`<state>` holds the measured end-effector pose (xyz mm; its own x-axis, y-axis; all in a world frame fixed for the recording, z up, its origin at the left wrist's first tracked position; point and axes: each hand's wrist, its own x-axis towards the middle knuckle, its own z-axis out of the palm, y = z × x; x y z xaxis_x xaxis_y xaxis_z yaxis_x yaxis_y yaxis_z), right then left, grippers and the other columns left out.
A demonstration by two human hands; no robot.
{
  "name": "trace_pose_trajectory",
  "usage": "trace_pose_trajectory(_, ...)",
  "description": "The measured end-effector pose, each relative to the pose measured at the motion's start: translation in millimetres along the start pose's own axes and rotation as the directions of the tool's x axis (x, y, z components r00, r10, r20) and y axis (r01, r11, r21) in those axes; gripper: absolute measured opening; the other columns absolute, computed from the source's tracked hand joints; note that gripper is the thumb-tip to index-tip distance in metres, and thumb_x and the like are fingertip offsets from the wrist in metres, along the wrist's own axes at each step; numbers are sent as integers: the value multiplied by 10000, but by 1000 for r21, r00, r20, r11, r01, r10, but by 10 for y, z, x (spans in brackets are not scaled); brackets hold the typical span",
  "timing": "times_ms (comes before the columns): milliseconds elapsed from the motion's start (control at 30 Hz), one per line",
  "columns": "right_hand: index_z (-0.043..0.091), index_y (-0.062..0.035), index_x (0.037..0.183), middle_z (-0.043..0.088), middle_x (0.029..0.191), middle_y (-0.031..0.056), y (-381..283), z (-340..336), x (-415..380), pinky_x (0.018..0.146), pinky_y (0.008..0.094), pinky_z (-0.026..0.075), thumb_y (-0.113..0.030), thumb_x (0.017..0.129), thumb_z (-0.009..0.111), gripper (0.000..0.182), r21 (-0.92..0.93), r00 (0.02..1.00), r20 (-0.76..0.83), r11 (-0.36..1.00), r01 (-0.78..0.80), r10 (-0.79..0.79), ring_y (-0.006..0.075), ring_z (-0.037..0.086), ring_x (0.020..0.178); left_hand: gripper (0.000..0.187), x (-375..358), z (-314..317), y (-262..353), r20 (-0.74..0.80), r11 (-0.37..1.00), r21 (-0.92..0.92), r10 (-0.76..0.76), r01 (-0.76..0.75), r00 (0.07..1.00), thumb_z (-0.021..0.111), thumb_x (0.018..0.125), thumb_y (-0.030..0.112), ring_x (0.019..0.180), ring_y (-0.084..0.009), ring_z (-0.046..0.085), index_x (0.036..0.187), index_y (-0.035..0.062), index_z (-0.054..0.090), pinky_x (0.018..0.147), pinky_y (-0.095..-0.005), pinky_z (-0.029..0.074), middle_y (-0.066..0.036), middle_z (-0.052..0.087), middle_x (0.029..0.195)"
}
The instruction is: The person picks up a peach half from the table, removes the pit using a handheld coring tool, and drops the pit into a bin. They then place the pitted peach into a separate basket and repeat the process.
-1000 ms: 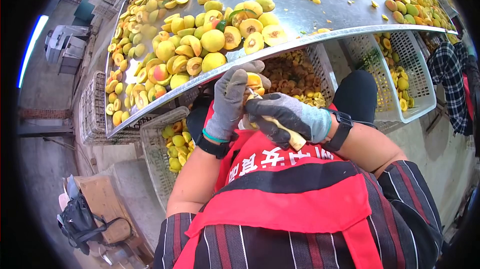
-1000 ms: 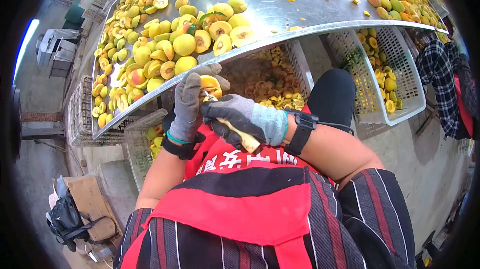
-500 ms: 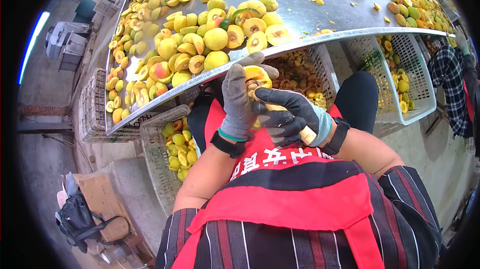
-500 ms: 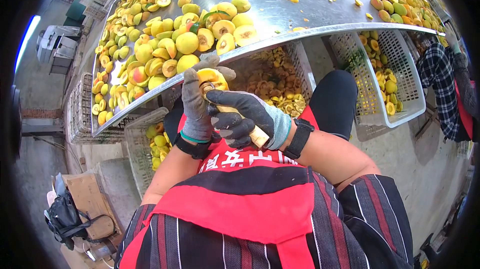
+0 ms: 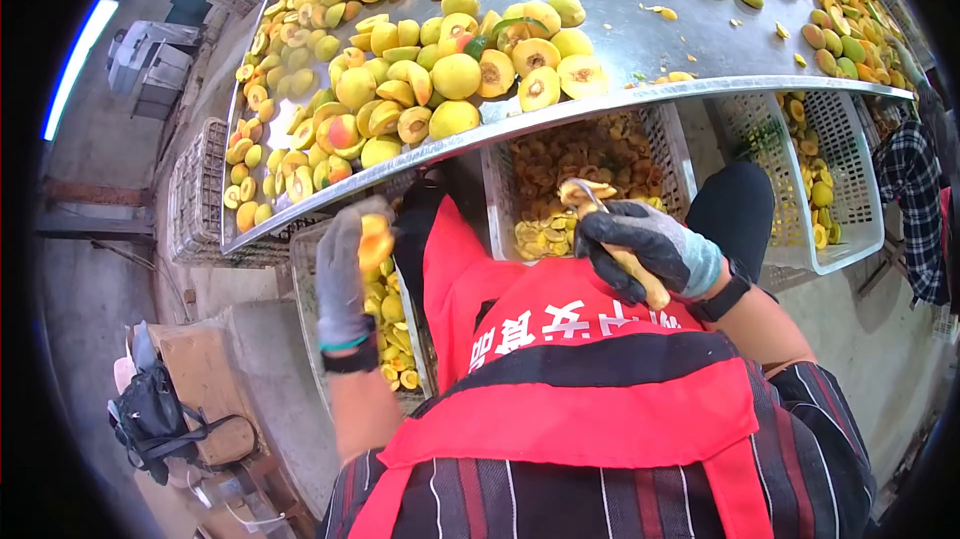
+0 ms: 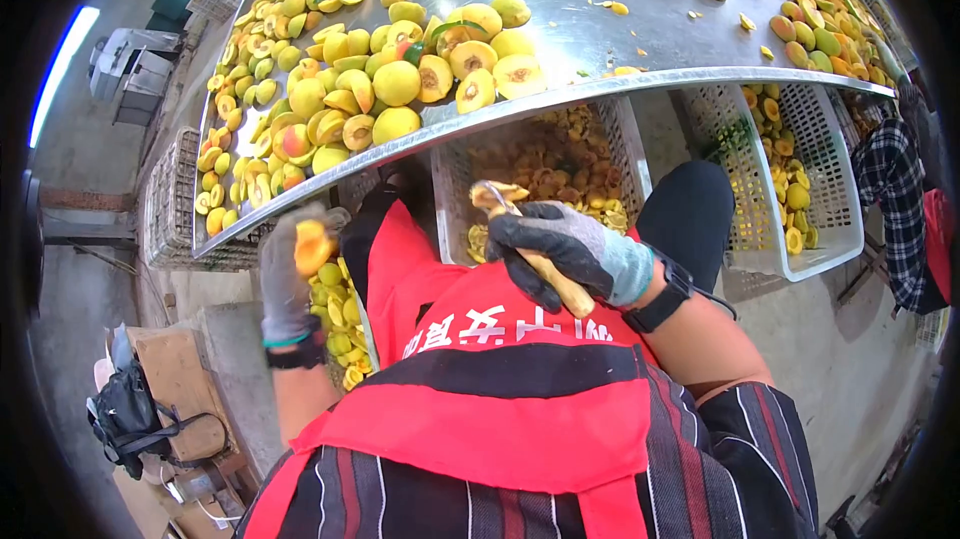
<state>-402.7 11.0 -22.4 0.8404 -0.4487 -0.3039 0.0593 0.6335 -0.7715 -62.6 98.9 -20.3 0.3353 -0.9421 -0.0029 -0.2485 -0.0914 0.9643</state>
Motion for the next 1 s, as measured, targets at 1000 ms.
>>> trace_pose_trajectory(1000, 551, -28, 874, 523, 586, 63, -184, 88, 320, 401, 245, 403, -459, 900, 479, 439, -66, 991, -11, 989, 131, -132, 127, 498, 442, 570, 684, 1030, 16, 323, 429, -867, 96, 254, 942, 581, 834, 381, 1118, -323, 524, 1261, 32, 440, 942, -489, 421, -118, 536, 1238)
